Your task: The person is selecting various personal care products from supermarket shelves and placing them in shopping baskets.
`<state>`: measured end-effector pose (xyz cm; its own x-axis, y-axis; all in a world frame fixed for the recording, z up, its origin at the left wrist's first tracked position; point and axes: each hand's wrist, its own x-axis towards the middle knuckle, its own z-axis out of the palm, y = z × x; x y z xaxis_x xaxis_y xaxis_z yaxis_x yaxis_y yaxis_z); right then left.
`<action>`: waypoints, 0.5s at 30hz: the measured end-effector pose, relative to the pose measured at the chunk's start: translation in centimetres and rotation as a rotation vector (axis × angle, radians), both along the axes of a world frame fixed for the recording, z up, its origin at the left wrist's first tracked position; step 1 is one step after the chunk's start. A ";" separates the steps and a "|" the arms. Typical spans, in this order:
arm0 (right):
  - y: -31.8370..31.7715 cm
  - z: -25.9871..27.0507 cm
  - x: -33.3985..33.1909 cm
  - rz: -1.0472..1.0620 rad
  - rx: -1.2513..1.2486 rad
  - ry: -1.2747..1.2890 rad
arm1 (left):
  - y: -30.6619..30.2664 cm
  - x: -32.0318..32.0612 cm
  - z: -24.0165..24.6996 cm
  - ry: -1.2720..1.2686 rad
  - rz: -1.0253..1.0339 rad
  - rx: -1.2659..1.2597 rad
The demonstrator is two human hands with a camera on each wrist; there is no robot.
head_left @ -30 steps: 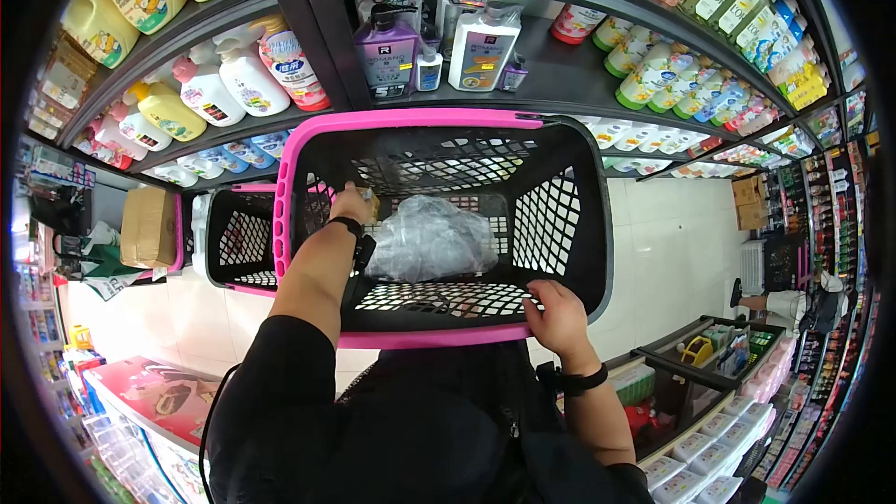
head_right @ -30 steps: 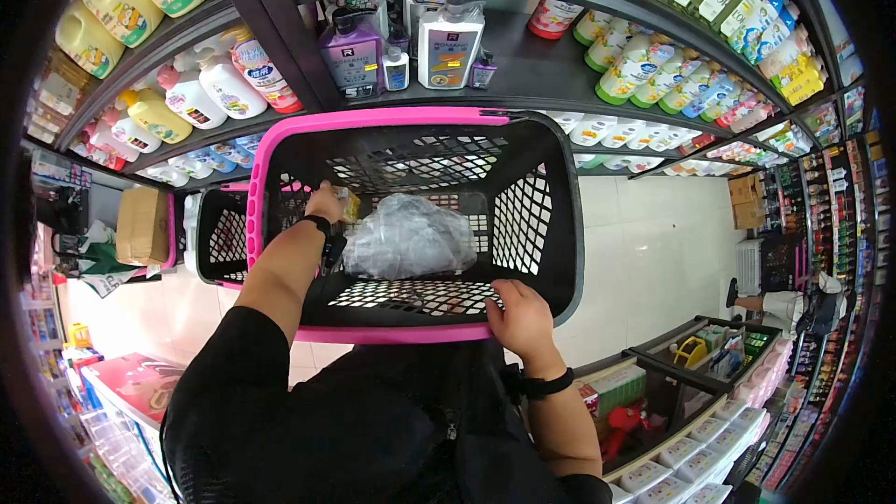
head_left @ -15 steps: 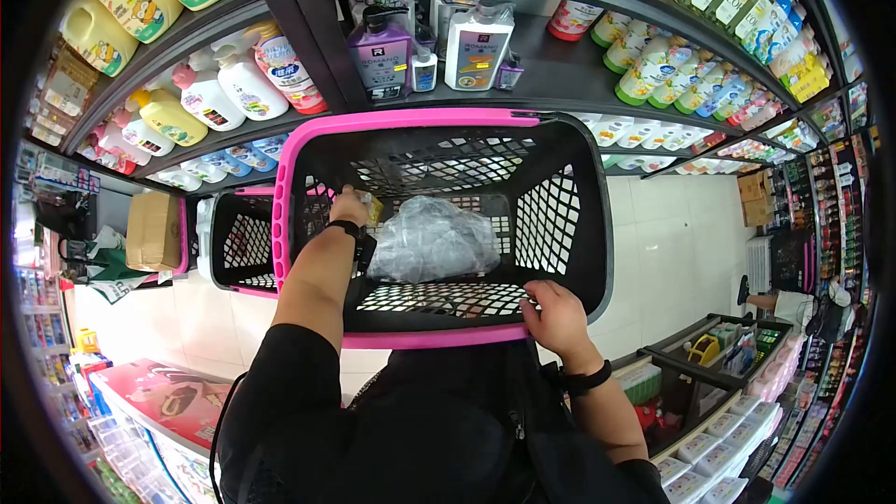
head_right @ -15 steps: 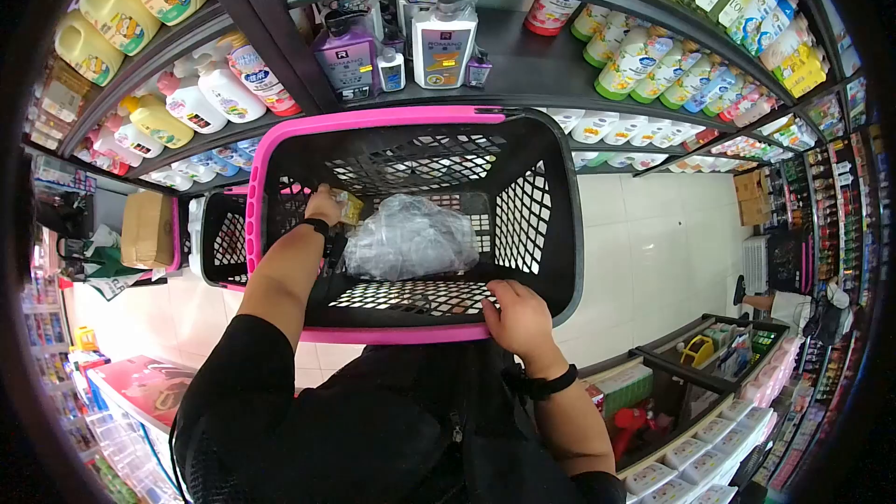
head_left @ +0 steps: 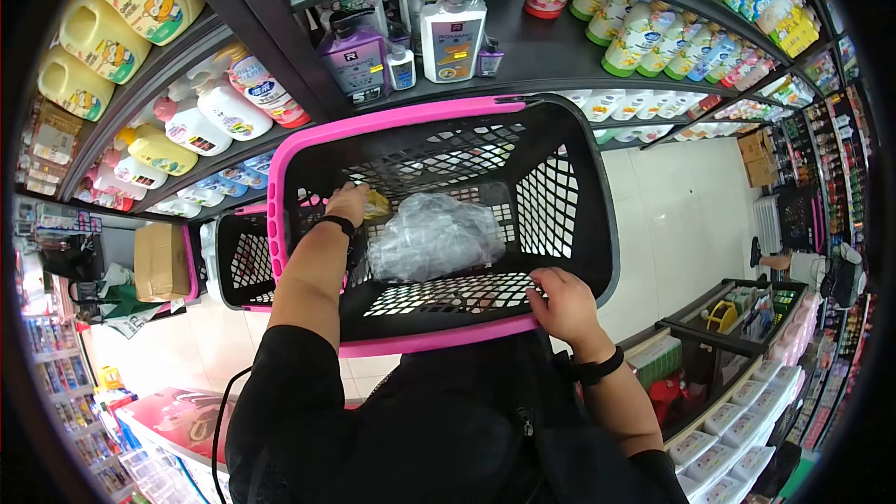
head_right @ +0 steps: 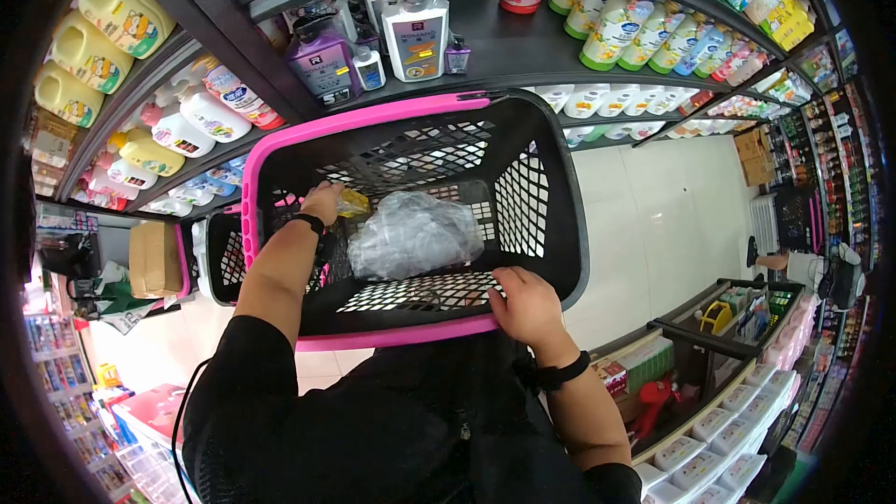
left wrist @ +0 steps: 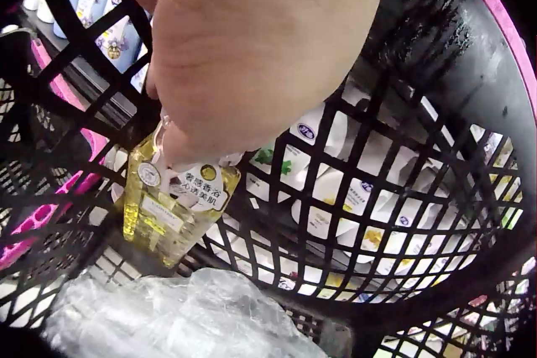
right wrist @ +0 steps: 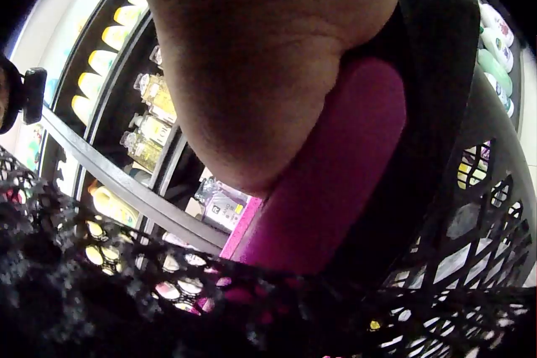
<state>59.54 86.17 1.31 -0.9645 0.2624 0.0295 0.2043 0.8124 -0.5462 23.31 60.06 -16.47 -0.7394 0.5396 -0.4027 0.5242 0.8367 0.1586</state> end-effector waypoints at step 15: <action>0.9 -0.3 0.3 0.064 -0.113 -0.075 | 3.2 1.1 6.8 0.043 0.005 -0.159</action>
<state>59.87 87.06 1.05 -0.9777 0.1979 -0.0698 0.1979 0.7591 -0.6202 24.40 63.23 -9.70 -0.7603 0.4675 -0.4510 0.5233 0.8522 0.0012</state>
